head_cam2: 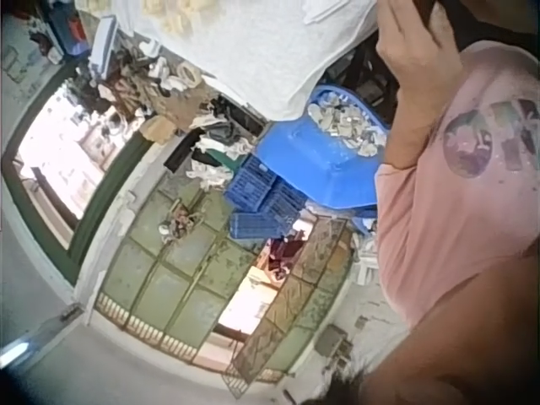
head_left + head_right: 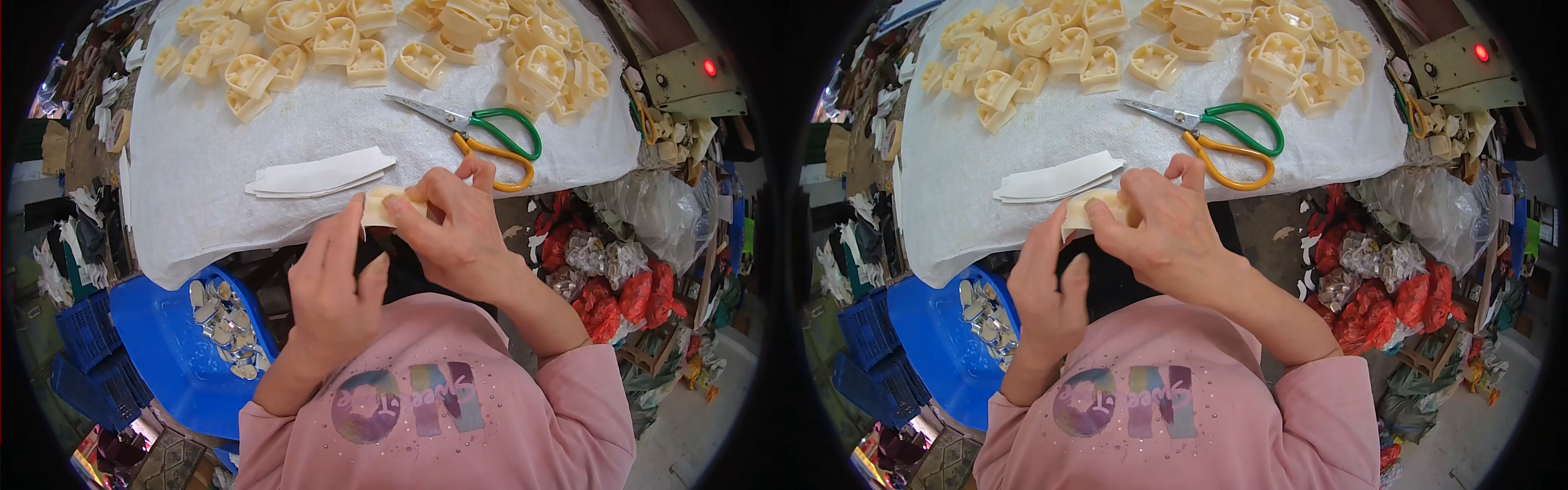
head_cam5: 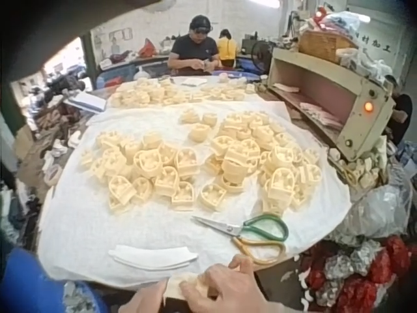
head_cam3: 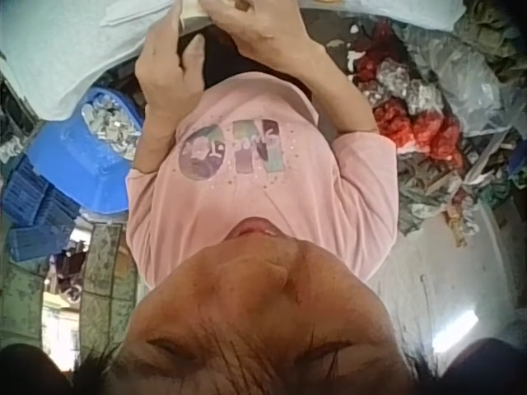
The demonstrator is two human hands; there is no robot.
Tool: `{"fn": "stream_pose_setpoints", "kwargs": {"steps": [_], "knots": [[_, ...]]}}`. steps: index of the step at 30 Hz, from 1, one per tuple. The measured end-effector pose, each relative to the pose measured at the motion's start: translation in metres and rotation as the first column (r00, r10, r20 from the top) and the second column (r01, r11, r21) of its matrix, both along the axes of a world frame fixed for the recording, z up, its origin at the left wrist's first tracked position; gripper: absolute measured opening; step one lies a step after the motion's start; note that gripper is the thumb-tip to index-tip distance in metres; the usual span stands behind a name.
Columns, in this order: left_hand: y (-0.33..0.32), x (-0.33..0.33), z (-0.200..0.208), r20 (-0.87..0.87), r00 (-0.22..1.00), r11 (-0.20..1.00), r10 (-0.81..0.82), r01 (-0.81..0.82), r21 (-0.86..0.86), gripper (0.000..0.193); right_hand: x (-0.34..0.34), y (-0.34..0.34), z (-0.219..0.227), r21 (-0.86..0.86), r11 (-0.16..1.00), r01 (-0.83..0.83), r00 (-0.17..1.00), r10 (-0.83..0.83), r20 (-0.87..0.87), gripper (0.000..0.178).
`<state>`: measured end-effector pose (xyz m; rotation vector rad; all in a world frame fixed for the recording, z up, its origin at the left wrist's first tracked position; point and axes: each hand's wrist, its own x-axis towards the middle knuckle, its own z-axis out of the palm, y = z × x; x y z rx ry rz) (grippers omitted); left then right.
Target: The recorder is manually assembling small plastic shoe components by hand.
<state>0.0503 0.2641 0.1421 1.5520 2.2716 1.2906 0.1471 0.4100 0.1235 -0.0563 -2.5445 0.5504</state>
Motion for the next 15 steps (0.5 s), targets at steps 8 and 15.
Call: {"fn": "stream_pose_setpoints", "kwargs": {"steps": [8,15], "knots": [[-0.004,-0.023,-0.035,0.954,0.144,0.943,-0.261,0.25,0.22,0.069,0.003,0.004,-0.001,-0.098,0.993,-0.07,0.994,0.06,-0.095,0.037],[0.003,-0.019,-0.039,0.886,-0.323,0.883,-0.332,0.225,0.413,0.055,0.004,0.004,0.002,-0.191,0.973,-0.13,0.99,0.116,-0.082,0.04]]}}
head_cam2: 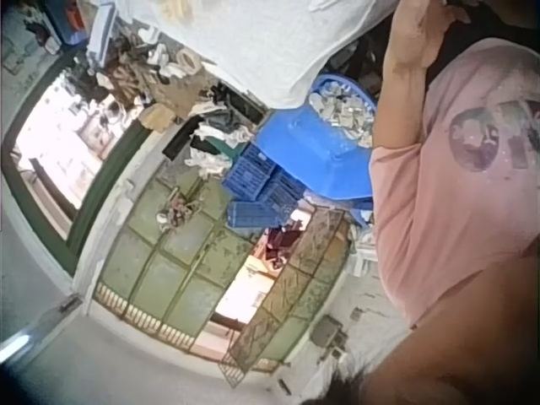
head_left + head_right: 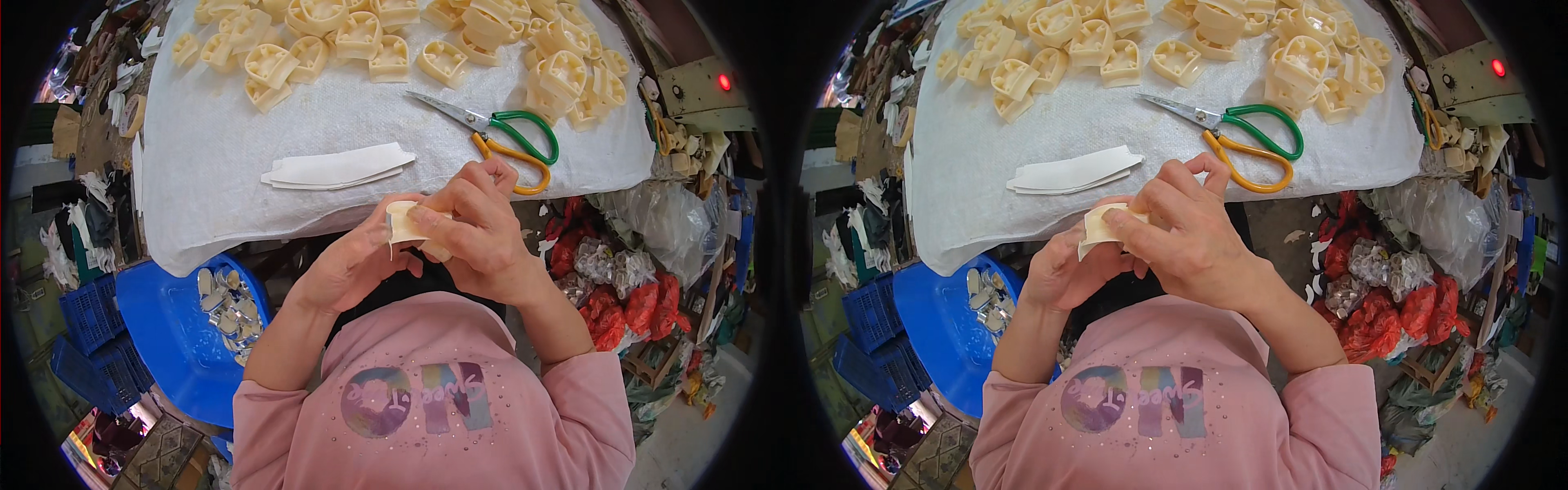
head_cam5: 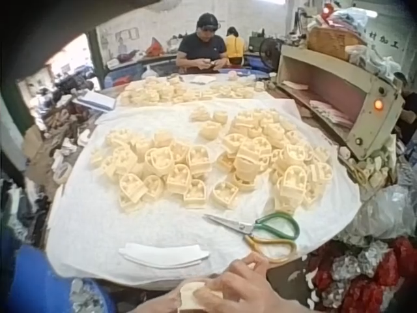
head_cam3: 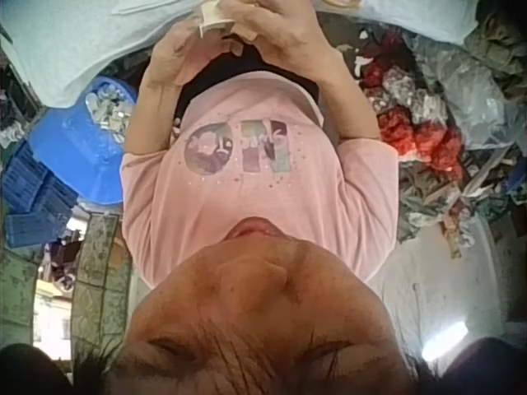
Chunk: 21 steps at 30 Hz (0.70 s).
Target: The recorder is manually assembling small plastic shoe components by hand.
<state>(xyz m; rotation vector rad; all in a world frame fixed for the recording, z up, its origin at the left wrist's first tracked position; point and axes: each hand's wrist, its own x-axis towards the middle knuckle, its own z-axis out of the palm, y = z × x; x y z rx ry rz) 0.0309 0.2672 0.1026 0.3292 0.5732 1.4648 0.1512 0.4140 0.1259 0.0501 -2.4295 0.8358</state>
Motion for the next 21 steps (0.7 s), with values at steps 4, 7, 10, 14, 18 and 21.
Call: {"fn": "stream_pose_setpoints", "kwargs": {"steps": [4,7,10,14,18,21], "knots": [[0.003,0.001,0.003,0.046,0.999,0.998,0.028,-0.026,-0.051,0.053,0.001,0.001,0.0,0.016,1.0,0.01,1.0,-0.01,0.005,0.04],[0.007,0.004,0.003,0.028,0.998,0.992,0.063,-0.059,-0.11,0.049,0.0,0.001,0.001,0.034,0.999,-0.024,1.0,0.024,-0.007,0.041],[0.01,0.007,0.005,-0.038,0.996,0.992,0.078,-0.081,-0.094,0.044,0.0,0.0,0.004,0.055,0.998,-0.041,0.999,0.04,0.01,0.041],[0.014,0.004,0.008,-0.061,0.997,0.99,0.055,-0.062,-0.123,0.049,0.0,-0.001,0.007,0.047,0.998,-0.031,0.999,0.03,0.026,0.04],[0.014,0.003,0.002,-0.122,0.992,0.992,0.015,-0.03,-0.119,0.054,0.004,0.002,0.006,0.049,0.998,-0.031,0.997,0.027,0.071,0.039],[0.014,0.009,0.006,-0.314,0.938,0.974,0.147,-0.192,-0.12,0.056,0.003,0.005,0.001,0.017,1.0,-0.013,0.998,0.012,0.068,0.038]]}}
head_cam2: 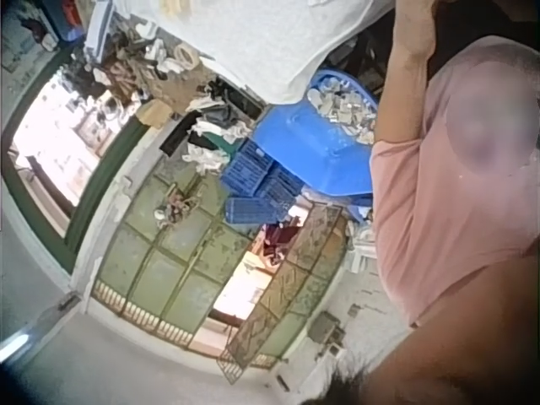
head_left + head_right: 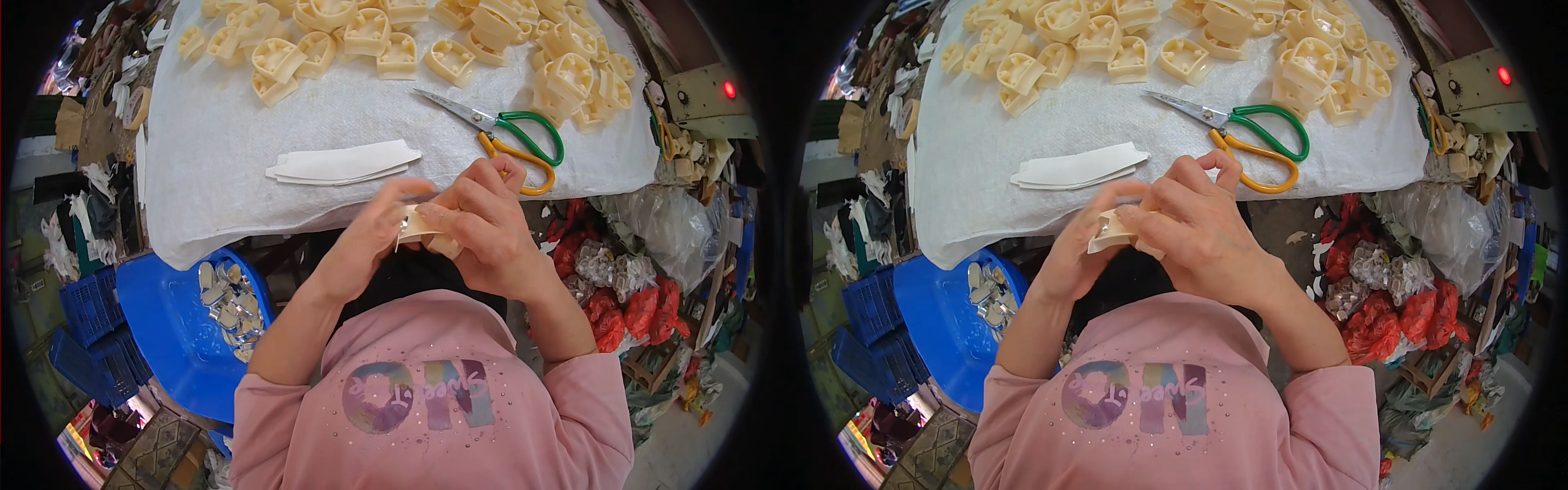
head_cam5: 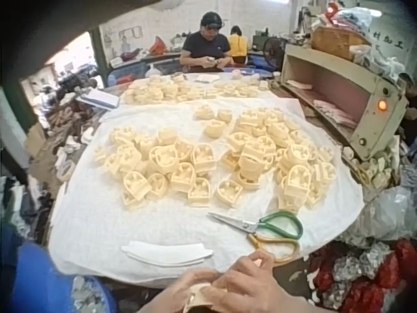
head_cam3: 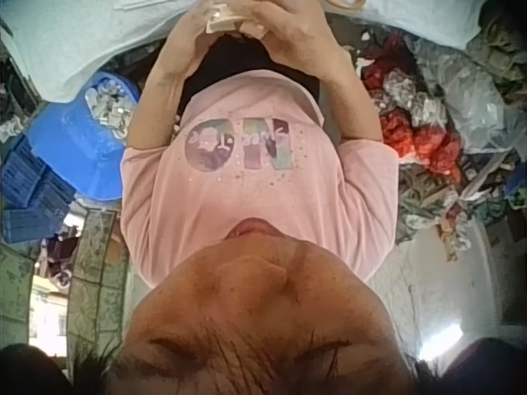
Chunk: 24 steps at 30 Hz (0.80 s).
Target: The recorder is manually assembling small plastic shoe components by hand.
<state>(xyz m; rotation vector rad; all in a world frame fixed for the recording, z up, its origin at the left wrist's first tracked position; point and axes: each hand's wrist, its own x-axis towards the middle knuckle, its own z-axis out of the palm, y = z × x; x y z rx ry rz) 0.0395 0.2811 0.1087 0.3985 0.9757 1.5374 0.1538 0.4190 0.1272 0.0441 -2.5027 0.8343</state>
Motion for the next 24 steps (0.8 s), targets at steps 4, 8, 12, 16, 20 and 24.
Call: {"fn": "stream_pose_setpoints", "kwargs": {"steps": [4,8,12,16,20,24], "knots": [[-0.017,0.0,-0.01,-0.431,0.81,0.917,0.398,-0.367,0.156,0.046,0.003,0.003,0.002,-0.006,0.999,0.04,0.999,-0.04,-0.008,0.038],[-0.02,0.016,-0.009,-0.435,0.768,0.882,0.47,-0.402,0.244,0.022,0.002,0.0,0.001,-0.019,0.999,0.032,0.999,-0.032,0.0,0.036],[-0.012,0.015,-0.014,-0.521,0.659,0.84,0.542,-0.414,0.35,0.016,0.003,-0.002,0.002,-0.041,0.999,-0.025,1.0,0.026,0.018,0.035],[-0.012,0.011,-0.003,-0.64,0.578,0.862,0.506,-0.354,0.362,0.012,0.006,-0.001,0.002,-0.096,0.994,-0.053,0.997,0.058,0.046,0.039],[-0.011,0.012,0.005,-0.817,0.381,0.894,0.433,-0.294,0.337,0.01,0.009,-0.001,0.003,-0.115,0.991,-0.066,0.992,0.078,0.1,0.043],[-0.004,0.006,0.008,-0.894,0.123,0.897,0.431,-0.168,0.409,0.013,0.011,-0.001,0.003,-0.086,0.994,-0.068,0.985,0.08,0.15,0.043]]}}
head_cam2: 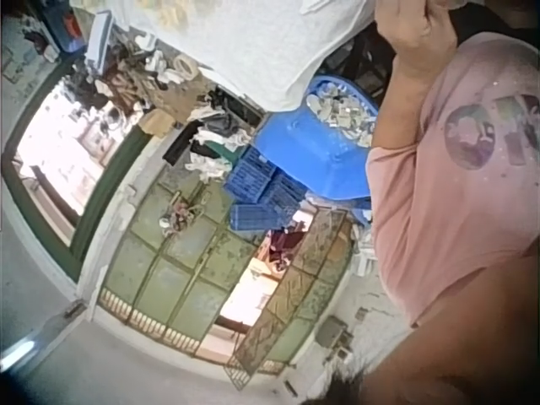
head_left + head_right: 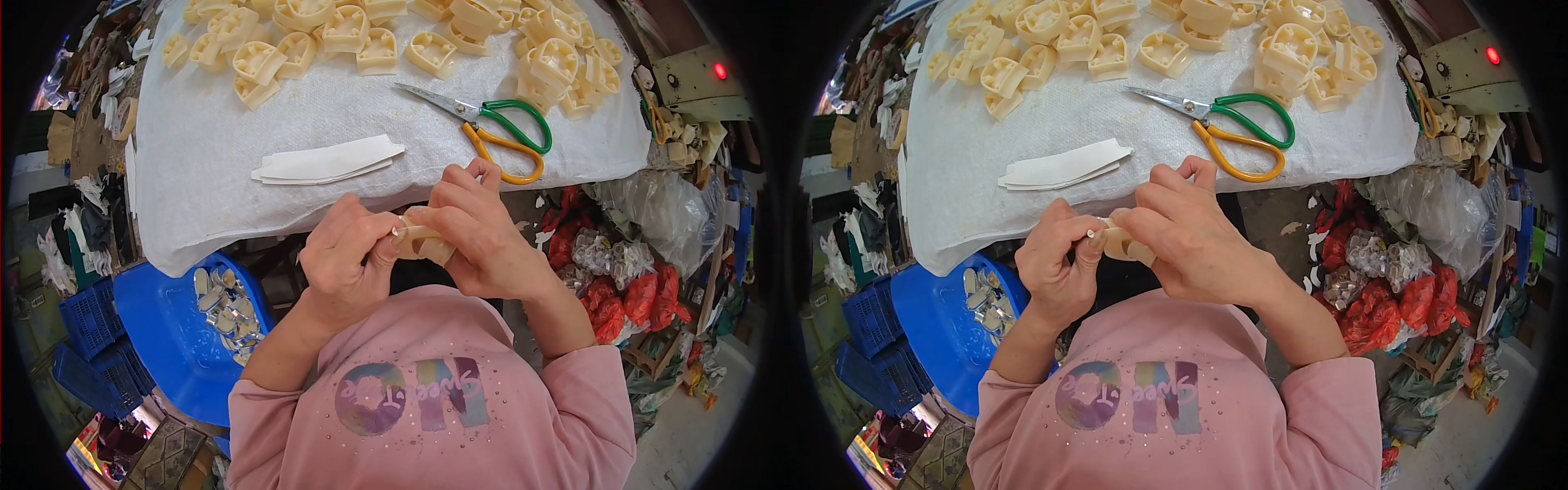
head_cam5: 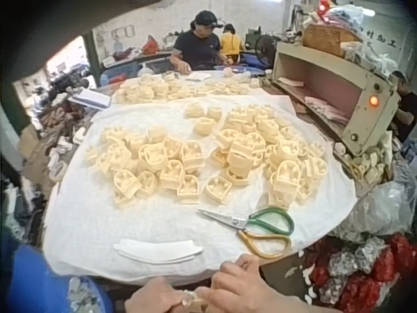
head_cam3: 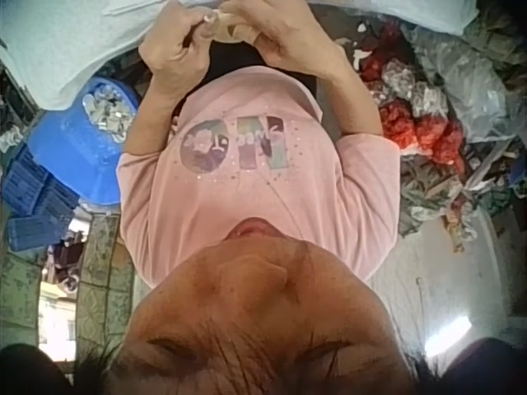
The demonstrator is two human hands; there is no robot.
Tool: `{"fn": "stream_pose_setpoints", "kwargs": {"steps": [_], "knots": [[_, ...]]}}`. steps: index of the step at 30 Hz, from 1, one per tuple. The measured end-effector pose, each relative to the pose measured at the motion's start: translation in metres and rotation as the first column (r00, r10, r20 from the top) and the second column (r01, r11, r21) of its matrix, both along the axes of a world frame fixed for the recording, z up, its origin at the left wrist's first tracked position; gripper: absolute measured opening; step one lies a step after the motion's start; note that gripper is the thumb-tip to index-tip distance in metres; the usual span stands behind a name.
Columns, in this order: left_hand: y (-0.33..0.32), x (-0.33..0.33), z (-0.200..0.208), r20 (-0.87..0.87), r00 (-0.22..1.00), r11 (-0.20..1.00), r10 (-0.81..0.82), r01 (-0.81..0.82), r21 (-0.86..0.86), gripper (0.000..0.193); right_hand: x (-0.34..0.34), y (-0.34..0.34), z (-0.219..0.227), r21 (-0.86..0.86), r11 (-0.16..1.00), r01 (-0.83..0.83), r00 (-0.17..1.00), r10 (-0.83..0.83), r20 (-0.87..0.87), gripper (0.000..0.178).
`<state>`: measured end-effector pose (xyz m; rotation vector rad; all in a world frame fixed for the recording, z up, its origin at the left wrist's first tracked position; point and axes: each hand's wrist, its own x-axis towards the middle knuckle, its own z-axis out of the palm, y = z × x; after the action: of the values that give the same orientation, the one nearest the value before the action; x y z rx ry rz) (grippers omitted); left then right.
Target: The recorder is manually assembling small plastic shoe components by hand.
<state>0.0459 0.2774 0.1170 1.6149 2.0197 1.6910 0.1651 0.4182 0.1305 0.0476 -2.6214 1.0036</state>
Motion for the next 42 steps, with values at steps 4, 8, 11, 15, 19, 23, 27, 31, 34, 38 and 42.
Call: {"fn": "stream_pose_setpoints", "kwargs": {"steps": [4,8,11,15,19,23,27,31,34,38,42], "knots": [[0.002,0.001,-0.002,-0.072,0.997,1.0,-0.014,0.015,0.015,0.018,-0.001,-0.001,0.001,-0.003,1.0,-0.029,0.999,0.029,0.044,0.042],[-0.003,0.006,-0.008,0.21,0.978,1.0,0.011,-0.008,-0.014,0.022,-0.003,-0.001,0.001,-0.014,0.997,-0.069,0.997,0.07,0.029,0.04],[0.0,0.01,-0.006,0.465,0.885,0.999,-0.04,0.019,0.05,0.025,-0.005,0.005,0.001,0.034,0.999,-0.001,0.998,0.003,-0.063,0.04],[-0.005,0.004,-0.012,0.21,0.978,0.994,0.003,-0.025,0.104,0.023,-0.006,0.002,0.002,0.145,0.989,0.044,0.99,-0.024,-0.138,0.033],[-0.004,-0.001,-0.003,-0.137,0.984,0.985,0.117,-0.097,0.142,0.019,-0.012,-0.002,0.003,0.201,0.977,0.077,0.973,-0.03,-0.228,0.027],[-0.009,-0.003,-0.003,-0.097,0.986,0.982,0.134,-0.119,0.143,0.03,-0.009,0.005,0.006,0.28,0.96,0.018,0.99,0.021,-0.137,0.028],[-0.014,-0.009,-0.011,-0.034,0.979,0.967,0.201,-0.193,0.166,0.032,-0.003,0.002,0.022,0.038,0.999,0.027,0.995,-0.023,-0.092,0.042],[-0.014,-0.008,-0.004,-0.021,0.978,0.97,0.206,-0.201,0.133,0.025,0.012,-0.004,-0.009,-0.389,0.882,0.268,0.863,-0.399,-0.31,0.045],[-0.002,-0.002,0.0,0.051,0.989,0.964,0.137,-0.145,0.221,0.031,0.024,-0.028,-0.03,-0.903,0.371,0.218,0.891,-0.454,0.028,0.041],[-0.006,0.007,-0.008,0.137,0.981,0.963,-0.138,0.101,0.248,0.029,0.013,-0.047,-0.027,-0.986,0.118,0.121,0.872,-0.487,0.049,0.031],[-0.009,0.005,-0.008,-0.056,0.984,0.971,-0.171,0.178,0.162,0.03,0.019,-0.039,-0.029,-0.968,0.193,0.16,0.904,-0.422,0.066,0.026]]}}
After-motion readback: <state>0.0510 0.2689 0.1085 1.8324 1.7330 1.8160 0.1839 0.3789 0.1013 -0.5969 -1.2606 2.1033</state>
